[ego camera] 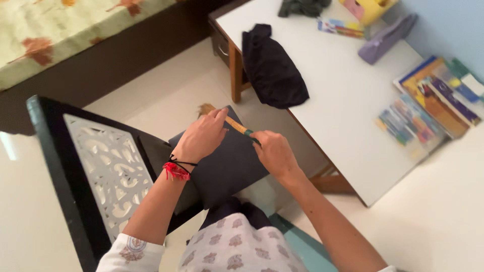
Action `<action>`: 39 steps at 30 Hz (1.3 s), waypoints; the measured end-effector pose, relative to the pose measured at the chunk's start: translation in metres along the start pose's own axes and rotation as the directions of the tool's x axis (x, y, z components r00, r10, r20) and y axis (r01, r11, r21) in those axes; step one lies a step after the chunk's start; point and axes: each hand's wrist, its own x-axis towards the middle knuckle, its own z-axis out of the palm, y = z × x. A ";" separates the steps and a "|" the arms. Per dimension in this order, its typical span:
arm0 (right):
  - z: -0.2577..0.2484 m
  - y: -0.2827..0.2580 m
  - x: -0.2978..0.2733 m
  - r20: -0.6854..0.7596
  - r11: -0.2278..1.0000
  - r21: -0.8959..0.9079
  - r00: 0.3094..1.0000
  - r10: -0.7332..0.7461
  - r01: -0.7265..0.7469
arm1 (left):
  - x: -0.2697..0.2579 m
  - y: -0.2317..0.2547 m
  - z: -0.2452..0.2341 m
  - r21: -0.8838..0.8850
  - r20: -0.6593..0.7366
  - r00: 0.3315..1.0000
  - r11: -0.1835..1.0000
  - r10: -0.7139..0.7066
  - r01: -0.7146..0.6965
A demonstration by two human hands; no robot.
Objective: The person moves a decorative panel and a chair, then sweeps a small black object and a red-capped tube across the tiled floor using a broom.
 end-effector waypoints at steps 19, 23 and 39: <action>0.004 -0.081 0.043 -0.064 0.961 0.242 0.990 -0.122 0.134 | -0.068 -0.007 -0.059 -0.035 -0.064 0.982 0.984 -0.177 0.175; 0.011 -0.091 0.047 -0.109 0.934 0.273 0.972 -0.209 0.232 | -0.079 -0.014 -0.062 -0.051 -0.079 0.982 0.984 -0.173 0.169; 0.049 -0.190 0.069 -0.043 0.973 0.222 0.998 -0.054 0.062 | -0.104 -0.079 -0.117 -0.134 -0.026 0.998 0.989 -0.061 0.057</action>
